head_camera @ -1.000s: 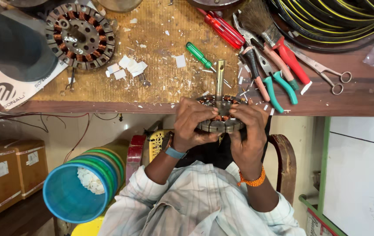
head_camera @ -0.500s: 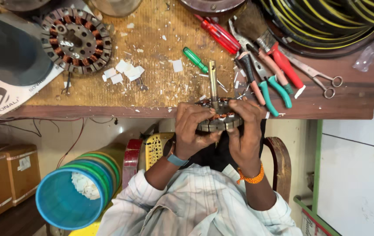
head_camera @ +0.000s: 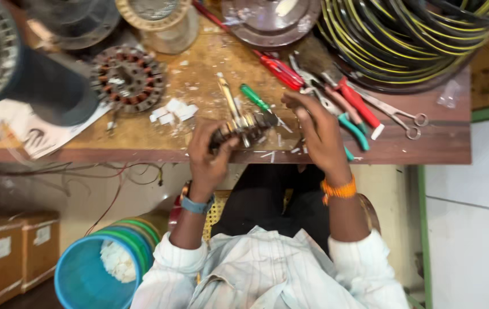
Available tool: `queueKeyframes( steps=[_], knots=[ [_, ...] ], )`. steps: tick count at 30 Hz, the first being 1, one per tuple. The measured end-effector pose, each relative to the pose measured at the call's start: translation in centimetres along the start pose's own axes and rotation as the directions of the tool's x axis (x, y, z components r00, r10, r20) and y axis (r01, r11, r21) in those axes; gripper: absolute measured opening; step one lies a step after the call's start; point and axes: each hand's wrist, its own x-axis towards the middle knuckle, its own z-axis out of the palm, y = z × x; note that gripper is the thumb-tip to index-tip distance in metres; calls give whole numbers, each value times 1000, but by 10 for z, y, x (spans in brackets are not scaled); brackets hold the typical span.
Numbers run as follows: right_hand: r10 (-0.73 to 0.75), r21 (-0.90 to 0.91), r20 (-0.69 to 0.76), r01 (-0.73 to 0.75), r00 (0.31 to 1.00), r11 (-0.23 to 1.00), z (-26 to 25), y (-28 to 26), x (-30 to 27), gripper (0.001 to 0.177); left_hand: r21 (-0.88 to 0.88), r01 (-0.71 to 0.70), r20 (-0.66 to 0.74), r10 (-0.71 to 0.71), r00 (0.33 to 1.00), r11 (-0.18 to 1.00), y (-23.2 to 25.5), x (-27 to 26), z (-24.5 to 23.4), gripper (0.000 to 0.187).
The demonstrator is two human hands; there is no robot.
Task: The person works on a small cylindrical electrical component, likely a motor rotor, using a screwdriver and scissors. They adjust internal parts, cut small white pieces, and insert them into the component while seated at a cluttered workbench.
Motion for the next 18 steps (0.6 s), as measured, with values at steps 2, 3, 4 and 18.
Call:
queueKeyframes(
  steps=[2, 3, 4, 18],
  knots=[
    [-55, -200, 60, 66, 997, 978, 13, 5, 27, 25, 29, -8, -62, 10, 998, 1000, -11, -1, -11, 34],
    [-99, -280, 118, 129, 988, 951, 21, 8, 39, 30, 47, -13, -95, 17, 995, 999, -15, -2, -15, 32],
    [-137, -357, 175, 192, 975, 914, 30, 13, 50, 35, 36, 13, -110, -9, 994, 999, -20, -2, -18, 33],
    [113, 623, -250, 70, 962, 779, -7, -45, 1, 68, -167, 91, 192, -58, 980, 982, -19, 16, -28, 36]
  ],
)
